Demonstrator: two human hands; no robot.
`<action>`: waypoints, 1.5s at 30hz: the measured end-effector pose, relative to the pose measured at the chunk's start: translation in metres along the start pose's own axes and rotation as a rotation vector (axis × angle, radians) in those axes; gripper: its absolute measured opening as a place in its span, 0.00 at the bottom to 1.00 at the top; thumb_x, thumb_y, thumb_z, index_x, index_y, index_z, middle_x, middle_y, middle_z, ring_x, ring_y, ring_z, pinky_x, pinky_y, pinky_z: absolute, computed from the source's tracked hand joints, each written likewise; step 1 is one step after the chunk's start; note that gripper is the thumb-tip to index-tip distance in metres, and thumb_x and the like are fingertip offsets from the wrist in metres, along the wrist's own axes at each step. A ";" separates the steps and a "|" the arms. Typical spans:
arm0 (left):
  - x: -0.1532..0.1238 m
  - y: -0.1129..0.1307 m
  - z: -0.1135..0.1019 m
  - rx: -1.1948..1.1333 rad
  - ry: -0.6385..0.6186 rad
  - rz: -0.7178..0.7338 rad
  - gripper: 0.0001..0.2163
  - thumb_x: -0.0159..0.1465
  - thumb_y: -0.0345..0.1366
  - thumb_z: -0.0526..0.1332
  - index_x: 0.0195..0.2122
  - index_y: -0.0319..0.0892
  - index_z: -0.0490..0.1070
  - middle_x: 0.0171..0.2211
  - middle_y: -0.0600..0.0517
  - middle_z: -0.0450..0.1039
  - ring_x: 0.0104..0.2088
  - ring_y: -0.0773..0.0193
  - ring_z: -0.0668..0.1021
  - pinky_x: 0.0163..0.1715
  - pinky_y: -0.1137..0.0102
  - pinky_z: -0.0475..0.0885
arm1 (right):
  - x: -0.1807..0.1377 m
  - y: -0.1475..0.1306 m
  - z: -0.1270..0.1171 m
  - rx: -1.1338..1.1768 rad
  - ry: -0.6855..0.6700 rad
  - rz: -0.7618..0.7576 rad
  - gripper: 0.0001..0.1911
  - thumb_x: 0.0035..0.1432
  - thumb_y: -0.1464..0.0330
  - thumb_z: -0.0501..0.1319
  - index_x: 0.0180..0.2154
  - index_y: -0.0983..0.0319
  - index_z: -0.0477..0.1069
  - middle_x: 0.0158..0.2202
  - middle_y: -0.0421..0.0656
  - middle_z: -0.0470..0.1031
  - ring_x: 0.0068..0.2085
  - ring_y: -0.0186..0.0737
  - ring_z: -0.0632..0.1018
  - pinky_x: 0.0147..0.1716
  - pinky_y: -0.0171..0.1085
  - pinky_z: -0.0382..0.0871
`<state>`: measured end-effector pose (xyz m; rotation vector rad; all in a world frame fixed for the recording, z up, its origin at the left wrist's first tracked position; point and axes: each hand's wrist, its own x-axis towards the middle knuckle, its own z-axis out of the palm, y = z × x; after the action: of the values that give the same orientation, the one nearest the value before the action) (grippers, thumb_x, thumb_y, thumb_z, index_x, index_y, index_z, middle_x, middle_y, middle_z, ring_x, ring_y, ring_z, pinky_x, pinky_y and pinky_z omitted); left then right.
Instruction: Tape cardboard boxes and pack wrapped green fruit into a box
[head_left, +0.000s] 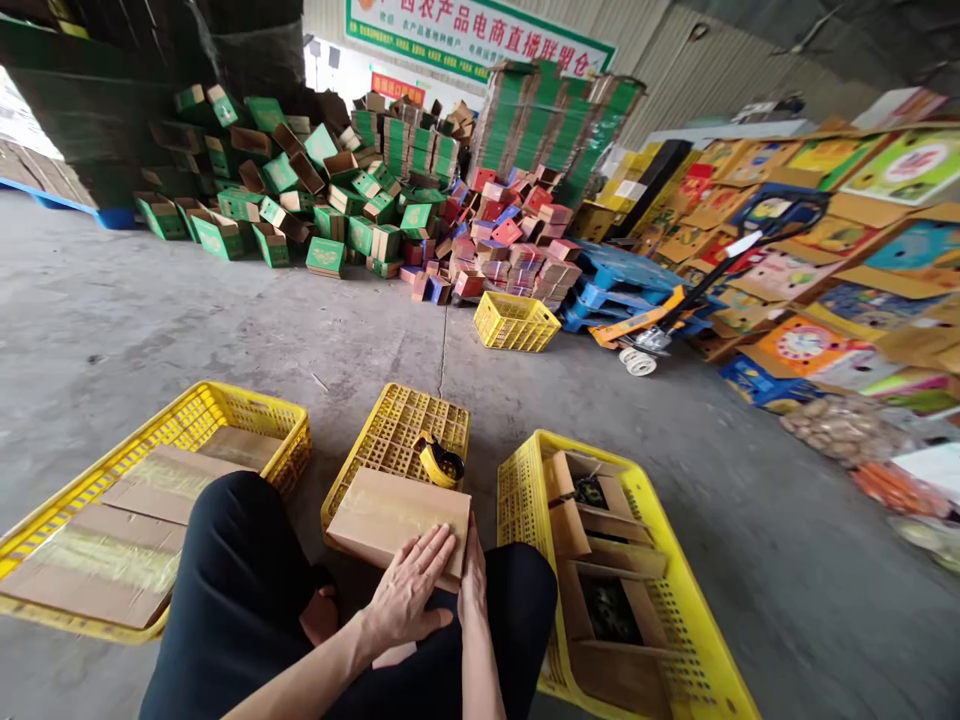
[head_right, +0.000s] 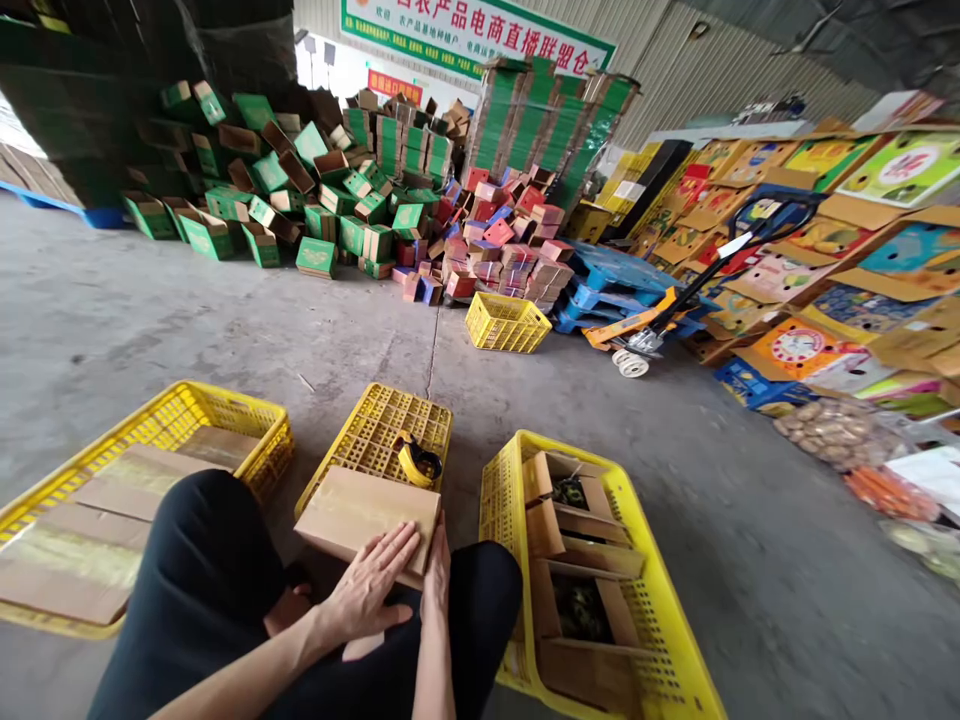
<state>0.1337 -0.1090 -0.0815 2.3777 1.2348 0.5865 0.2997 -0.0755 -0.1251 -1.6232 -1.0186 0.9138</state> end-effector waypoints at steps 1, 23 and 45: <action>0.002 0.000 0.003 0.001 -0.021 0.004 0.48 0.62 0.43 0.66 0.78 0.45 0.41 0.77 0.45 0.44 0.75 0.48 0.56 0.71 0.53 0.58 | -0.001 0.002 -0.001 0.019 -0.002 0.003 0.45 0.67 0.38 0.45 0.67 0.64 0.70 0.62 0.56 0.76 0.65 0.59 0.75 0.57 0.56 0.76; -0.014 -0.065 -0.004 0.286 0.165 -0.082 0.40 0.66 0.40 0.65 0.77 0.47 0.50 0.75 0.44 0.56 0.73 0.46 0.62 0.70 0.50 0.59 | 0.005 0.005 -0.017 0.020 0.009 0.032 0.44 0.61 0.36 0.57 0.67 0.58 0.70 0.68 0.49 0.70 0.67 0.54 0.72 0.63 0.50 0.70; -0.031 -0.094 0.001 0.367 0.243 -0.090 0.40 0.68 0.43 0.67 0.77 0.53 0.48 0.74 0.44 0.59 0.73 0.43 0.62 0.70 0.44 0.58 | 0.000 0.028 0.009 -0.512 0.176 -0.413 0.41 0.74 0.43 0.41 0.68 0.65 0.66 0.70 0.58 0.66 0.71 0.57 0.67 0.67 0.57 0.65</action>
<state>0.0553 -0.0848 -0.1371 2.5831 1.6717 0.6852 0.2967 -0.0778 -0.1544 -1.7656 -1.4706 0.2335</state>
